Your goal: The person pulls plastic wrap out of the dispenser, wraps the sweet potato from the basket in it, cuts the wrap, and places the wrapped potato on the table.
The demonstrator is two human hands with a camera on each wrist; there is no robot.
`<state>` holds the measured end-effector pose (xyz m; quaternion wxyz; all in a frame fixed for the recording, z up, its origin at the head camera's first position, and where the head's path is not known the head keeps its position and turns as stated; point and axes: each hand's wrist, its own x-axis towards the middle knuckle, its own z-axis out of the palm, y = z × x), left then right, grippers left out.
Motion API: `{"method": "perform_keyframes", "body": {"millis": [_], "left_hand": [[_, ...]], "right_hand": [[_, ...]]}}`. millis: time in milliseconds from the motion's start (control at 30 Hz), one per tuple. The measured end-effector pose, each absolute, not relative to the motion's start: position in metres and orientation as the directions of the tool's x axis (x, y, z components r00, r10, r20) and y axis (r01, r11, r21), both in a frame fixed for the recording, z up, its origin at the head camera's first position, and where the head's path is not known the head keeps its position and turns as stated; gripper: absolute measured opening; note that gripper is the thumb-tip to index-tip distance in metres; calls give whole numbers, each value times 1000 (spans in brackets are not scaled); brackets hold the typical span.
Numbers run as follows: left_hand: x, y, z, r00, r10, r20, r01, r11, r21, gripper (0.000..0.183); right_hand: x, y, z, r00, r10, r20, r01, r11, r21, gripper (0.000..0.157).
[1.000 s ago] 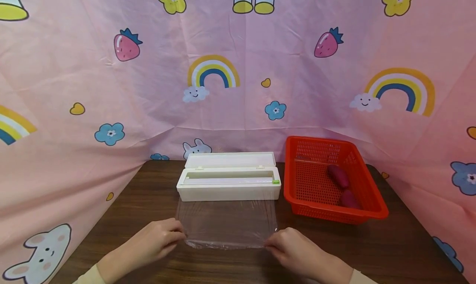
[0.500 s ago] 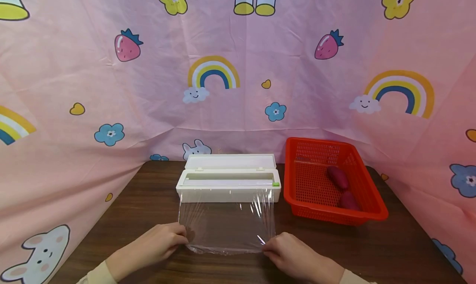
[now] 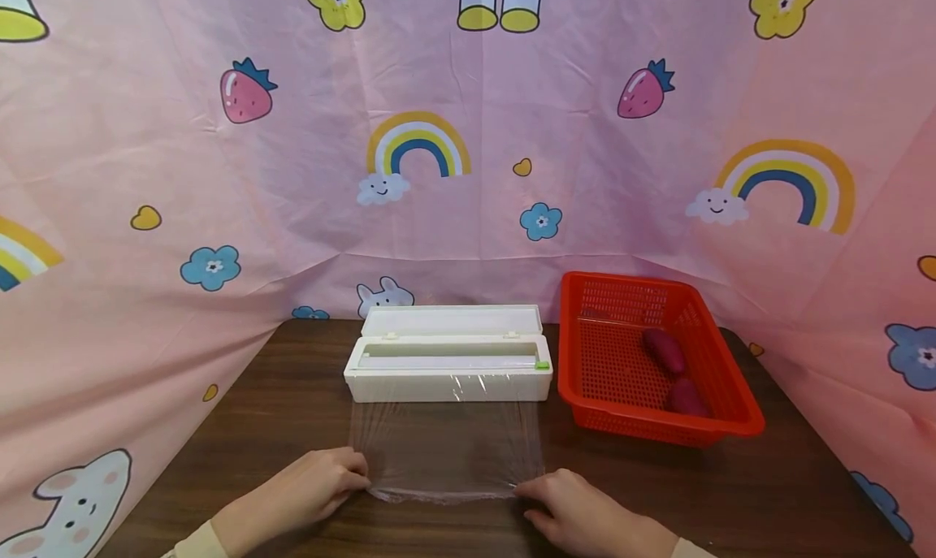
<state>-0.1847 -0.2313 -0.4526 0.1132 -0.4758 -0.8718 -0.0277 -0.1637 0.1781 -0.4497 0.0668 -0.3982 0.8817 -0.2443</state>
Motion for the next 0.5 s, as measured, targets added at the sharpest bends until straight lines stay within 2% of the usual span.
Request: {"method": "perform_keyframes", "body": {"millis": [200,300,500], "left_hand": [[-182,-233,-449,-579,801,153,813,582,30,11],[-180,-235,-450,-608,785,118,793,605,65,11],[-176,-237,-453,-628,770,117,778,619,104,16]], "right_hand": [[-165,179,-450,-689,-725,10,-614,575,-541,41],[-168,182,-455,-686,-727,3,-603,567,-561,40],[-184,195,-493,-624,-775,98,-700,499,-511,35]]}}
